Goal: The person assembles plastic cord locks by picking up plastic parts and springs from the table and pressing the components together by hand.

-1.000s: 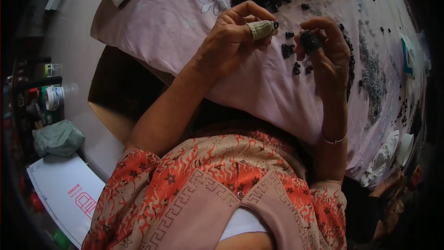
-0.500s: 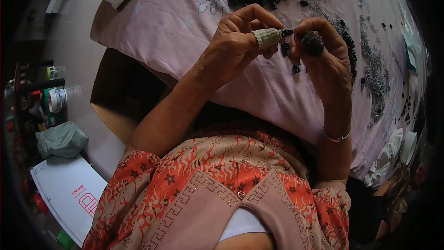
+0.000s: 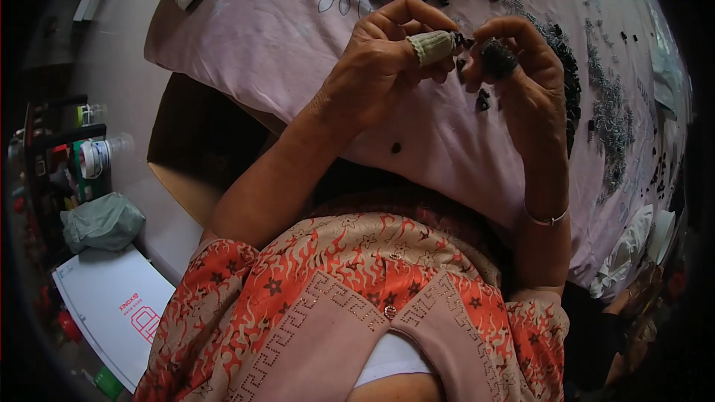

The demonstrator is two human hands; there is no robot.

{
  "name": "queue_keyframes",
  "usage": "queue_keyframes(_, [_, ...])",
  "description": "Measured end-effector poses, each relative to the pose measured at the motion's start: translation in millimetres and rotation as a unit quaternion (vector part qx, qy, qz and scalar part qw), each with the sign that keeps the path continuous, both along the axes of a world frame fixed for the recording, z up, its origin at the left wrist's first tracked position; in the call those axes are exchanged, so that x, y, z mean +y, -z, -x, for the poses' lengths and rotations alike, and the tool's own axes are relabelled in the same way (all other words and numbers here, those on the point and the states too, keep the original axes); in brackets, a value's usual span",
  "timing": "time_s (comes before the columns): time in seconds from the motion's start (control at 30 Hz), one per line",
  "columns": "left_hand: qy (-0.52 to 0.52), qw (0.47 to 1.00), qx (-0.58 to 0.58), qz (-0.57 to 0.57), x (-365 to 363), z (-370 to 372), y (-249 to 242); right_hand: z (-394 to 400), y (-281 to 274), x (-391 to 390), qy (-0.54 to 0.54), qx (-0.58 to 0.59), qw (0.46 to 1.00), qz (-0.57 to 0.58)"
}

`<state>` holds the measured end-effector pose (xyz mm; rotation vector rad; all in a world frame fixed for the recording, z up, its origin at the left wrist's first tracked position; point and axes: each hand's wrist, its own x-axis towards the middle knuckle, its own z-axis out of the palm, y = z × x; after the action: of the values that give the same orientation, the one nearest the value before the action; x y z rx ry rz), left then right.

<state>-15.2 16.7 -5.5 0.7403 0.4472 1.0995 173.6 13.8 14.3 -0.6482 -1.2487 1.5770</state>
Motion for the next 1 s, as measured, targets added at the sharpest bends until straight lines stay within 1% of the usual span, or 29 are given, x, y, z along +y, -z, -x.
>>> queue_keyframes(0.07, [0.001,0.999,0.001,-0.051,4.5,4.4,8.7,-8.2,-4.7,2.3,0.007,-0.084,0.995,-0.05])
queue_keyframes(0.1, [-0.001,0.999,0.002,-0.049,5.8,5.5,6.5,-5.3,-9.0,0.6,0.005,-0.083,0.995,-0.048])
queue_keyframes(0.17, [-0.044,0.999,-0.004,-0.004,6.9,7.5,0.7,6.0,-17.7,-9.1,0.021,-0.157,0.977,-0.146])
queue_keyframes(0.2, [-0.041,0.999,-0.015,-0.007,9.1,9.8,3.2,11.0,-19.0,-14.4,-0.015,-0.172,0.976,-0.134])
queue_keyframes(0.27, [-0.039,0.999,-0.031,0.002,13.2,10.5,11.7,18.2,-21.7,-21.6,-0.08,-0.28,0.93,-0.223])
queue_keyframes(0.37, [-0.035,0.998,-0.059,0.005,15.5,11.9,17.6,37.1,-19.3,-35.0,-0.114,-0.341,0.889,-0.284])
queue_keyframes(0.4, [-0.013,0.995,-0.1,0.003,16.0,13.1,17.4,38.9,-20.6,-38.4,-0.127,-0.398,0.855,-0.307])
queue_keyframes(0.43, [0.009,0.99,-0.141,0.002,16.6,13.9,16.6,42.6,-18.2,-41.7,-0.128,-0.397,0.855,-0.308])
queue_keyframes(0.47, [0.009,0.99,-0.141,0.0,16.7,14.2,15.1,47.0,-12.3,-45.3,-0.111,-0.445,0.818,-0.347])
queue_keyframes(0.5, [-0.006,0.995,-0.1,0.01,15.5,14.3,13.1,49.9,-7.8,-47.5,-0.093,-0.49,0.777,-0.384])
queue_keyframes(0.53, [-0.021,0.998,-0.059,0.019,14.8,14.0,11.3,50.8,-6.3,-47.8,-0.091,-0.491,0.776,-0.385])
queue_keyframes(0.63, [-0.015,0.998,-0.066,0.018,15.4,13.8,12.2,49.4,-4.6,-46.0,-0.078,-0.499,0.771,-0.387])
queue_keyframes(0.7, [-0.012,0.998,-0.064,0.013,15.4,13.9,11.9,44.8,-4.7,-43.9,-0.076,-0.518,0.773,-0.359])
queue_keyframes(0.83, [-0.013,0.998,-0.054,0.007,14.5,13.6,10.4,35.0,-10.0,-38.2,-0.065,-0.522,0.77,-0.36])
queue_keyframes(0.93, [-0.016,0.999,-0.044,0.01,13.7,13.0,9.0,27.9,-7.2,-31.1,-0.037,-0.521,0.781,-0.343])
queue_keyframes(1.0, [-0.016,0.999,-0.042,0.011,13.3,12.5,7.4,22.0,-6.9,-24.3,-0.003,-0.489,0.804,-0.339])
